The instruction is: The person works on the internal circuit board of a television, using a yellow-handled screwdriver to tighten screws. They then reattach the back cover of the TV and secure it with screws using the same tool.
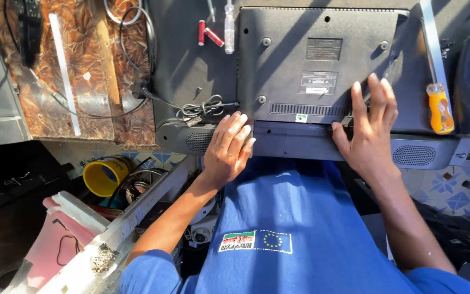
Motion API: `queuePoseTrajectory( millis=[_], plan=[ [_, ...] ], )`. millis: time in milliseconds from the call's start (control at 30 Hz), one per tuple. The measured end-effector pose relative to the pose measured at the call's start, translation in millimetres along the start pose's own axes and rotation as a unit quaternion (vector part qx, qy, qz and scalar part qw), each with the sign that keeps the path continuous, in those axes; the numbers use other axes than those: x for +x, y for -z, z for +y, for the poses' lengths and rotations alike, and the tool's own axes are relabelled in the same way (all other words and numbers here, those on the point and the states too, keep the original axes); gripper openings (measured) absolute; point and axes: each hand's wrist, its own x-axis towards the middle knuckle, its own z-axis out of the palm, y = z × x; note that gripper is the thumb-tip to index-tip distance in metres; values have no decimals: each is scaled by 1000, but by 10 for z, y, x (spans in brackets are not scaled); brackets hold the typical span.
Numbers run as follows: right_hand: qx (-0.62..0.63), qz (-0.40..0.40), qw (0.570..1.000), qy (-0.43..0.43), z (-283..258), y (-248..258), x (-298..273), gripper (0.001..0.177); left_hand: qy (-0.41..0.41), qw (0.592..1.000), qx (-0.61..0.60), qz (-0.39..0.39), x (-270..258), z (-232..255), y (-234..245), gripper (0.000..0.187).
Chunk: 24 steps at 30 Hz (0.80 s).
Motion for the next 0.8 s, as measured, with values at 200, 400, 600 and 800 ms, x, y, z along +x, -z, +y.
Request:
queuePoseTrajectory(
  millis=[200, 400, 600, 800],
  plan=[
    [-52, 28, 998, 13, 206, -143, 523, 77, 16, 998, -64, 22, 126, -89, 42, 10],
    [-58, 10, 998, 7, 93, -217, 794, 80, 63, 988, 45, -135, 358, -231, -264, 68],
    [-109, -34, 993, -30, -58, -198, 828, 84, 95, 974, 98, -181, 433, -122, -299, 77],
    [-139, -44, 989, -31, -46, -193, 839, 80, 97, 973, 66, -198, 453, -131, -317, 78]
  ],
)
